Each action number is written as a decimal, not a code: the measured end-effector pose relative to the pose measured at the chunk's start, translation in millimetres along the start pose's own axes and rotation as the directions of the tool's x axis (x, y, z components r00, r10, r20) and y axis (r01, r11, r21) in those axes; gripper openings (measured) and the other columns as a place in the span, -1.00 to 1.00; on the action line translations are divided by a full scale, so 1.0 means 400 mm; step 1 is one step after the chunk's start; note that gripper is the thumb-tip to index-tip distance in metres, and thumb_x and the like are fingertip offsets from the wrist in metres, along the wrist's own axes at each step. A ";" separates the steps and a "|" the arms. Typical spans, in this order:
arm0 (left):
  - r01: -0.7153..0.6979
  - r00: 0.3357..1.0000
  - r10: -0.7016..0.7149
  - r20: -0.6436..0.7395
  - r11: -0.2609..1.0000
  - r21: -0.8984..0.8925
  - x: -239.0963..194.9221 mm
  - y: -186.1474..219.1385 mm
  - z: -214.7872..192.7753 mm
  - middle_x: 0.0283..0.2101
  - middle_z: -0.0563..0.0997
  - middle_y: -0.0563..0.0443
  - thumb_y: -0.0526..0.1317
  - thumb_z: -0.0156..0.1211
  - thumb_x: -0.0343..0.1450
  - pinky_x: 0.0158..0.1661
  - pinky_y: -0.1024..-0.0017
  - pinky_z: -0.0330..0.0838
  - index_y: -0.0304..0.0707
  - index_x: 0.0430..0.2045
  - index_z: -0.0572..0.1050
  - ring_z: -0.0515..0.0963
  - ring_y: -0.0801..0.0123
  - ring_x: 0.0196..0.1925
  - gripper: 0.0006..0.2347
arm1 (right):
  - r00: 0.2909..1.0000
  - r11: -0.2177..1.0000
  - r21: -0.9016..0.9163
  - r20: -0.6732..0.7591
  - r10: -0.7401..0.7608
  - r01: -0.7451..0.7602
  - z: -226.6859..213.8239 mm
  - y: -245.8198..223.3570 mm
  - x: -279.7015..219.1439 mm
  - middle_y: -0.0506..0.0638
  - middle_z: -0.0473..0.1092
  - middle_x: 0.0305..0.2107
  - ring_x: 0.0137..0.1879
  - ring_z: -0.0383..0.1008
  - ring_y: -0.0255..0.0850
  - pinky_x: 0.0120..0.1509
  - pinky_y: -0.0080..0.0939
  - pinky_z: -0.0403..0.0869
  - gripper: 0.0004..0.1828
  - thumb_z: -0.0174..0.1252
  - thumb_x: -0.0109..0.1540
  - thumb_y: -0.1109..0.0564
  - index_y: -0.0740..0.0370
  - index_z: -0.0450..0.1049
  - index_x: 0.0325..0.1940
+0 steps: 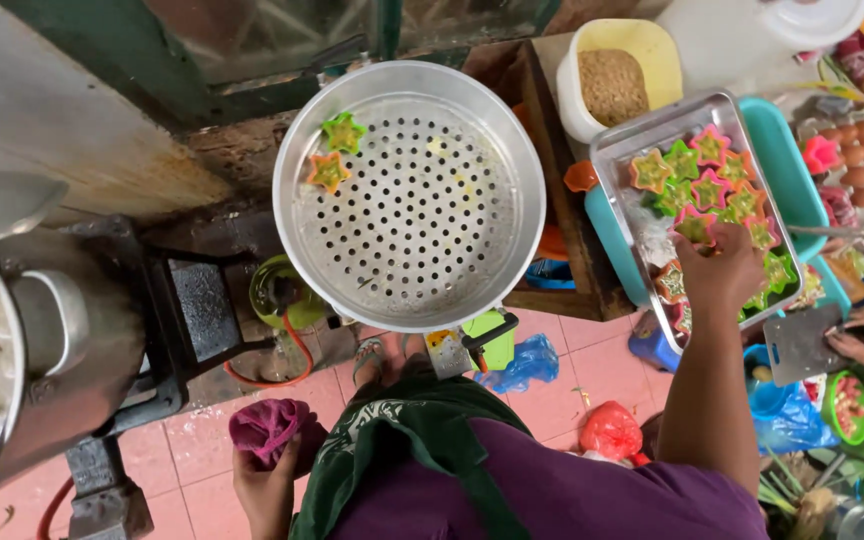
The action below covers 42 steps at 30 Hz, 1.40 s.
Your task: Arranging star-shaped steamed cakes into a steamer pot insert.
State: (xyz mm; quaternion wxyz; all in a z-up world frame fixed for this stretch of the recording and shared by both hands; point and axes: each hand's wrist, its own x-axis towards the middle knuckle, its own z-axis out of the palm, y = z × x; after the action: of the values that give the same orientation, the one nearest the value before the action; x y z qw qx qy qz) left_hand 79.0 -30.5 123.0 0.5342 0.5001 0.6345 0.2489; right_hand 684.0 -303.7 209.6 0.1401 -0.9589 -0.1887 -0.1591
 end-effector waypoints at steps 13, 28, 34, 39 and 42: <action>0.079 0.994 -0.081 -0.074 0.997 -0.027 -0.030 -0.048 -0.024 -0.08 0.64 -0.21 -0.36 0.38 0.28 -0.11 0.39 0.50 -0.46 0.06 0.45 0.61 0.23 -0.14 -0.56 | 0.842 0.774 0.531 0.190 -0.505 0.345 0.069 -0.668 -0.049 0.01 0.52 -0.15 -0.17 0.55 -0.13 -0.01 -0.26 0.50 -0.53 0.46 0.08 0.17 0.35 0.53 0.02; 0.105 0.938 -0.105 -0.329 0.994 -0.017 -0.099 -0.283 -0.090 -0.11 0.64 -0.28 -0.36 0.44 0.21 -0.14 0.36 0.51 -0.50 0.07 0.47 0.63 0.14 -0.17 -0.49 | 0.635 0.668 0.670 0.370 -0.678 0.323 0.464 -1.041 -0.269 -0.05 0.57 -0.35 -0.26 0.61 -0.20 -0.20 -0.22 0.49 -0.57 0.46 0.06 0.07 0.13 0.46 -0.08; 0.162 0.932 -0.227 -0.283 0.958 -0.238 -0.104 -0.240 -0.081 -0.08 0.63 -0.32 -0.44 0.39 0.25 -0.13 0.36 0.54 -0.52 0.08 0.43 0.64 0.12 -0.14 -0.52 | 0.660 0.618 0.673 0.251 -0.708 0.407 0.542 -1.063 -0.283 0.01 0.51 -0.23 -0.21 0.55 -0.08 -0.12 -0.11 0.49 -0.61 0.39 0.08 0.21 0.17 0.40 -0.07; 0.183 0.929 -0.216 -0.302 0.974 -0.133 -0.093 -0.255 -0.080 -0.07 0.63 -0.32 -0.40 0.42 0.24 -0.11 0.33 0.53 -0.51 0.11 0.44 0.64 0.09 -0.12 -0.49 | 0.682 0.580 0.682 0.162 -0.713 0.445 0.573 -1.068 -0.289 0.03 0.33 -0.10 -0.23 0.47 -0.07 -0.13 -0.12 0.48 -0.58 0.40 0.07 0.25 0.18 0.33 -0.11; 0.157 0.939 -0.188 -0.288 0.979 -0.129 -0.082 -0.254 -0.082 -0.07 0.63 -0.32 -0.39 0.41 0.23 -0.09 0.33 0.51 -0.52 0.12 0.43 0.63 0.10 -0.11 -0.48 | 0.696 0.565 0.695 0.128 -0.706 0.445 0.573 -1.071 -0.290 0.01 0.25 -0.02 -0.24 0.46 -0.12 -0.16 -0.14 0.49 -0.58 0.41 0.06 0.30 0.19 0.31 -0.14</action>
State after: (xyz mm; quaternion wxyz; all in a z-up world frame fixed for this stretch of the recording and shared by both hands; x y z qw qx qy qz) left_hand 8.7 -91.2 60.8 0.4770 0.3706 0.7357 0.3064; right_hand 466.0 115.9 48.9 0.3417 -0.7495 -0.5627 0.0697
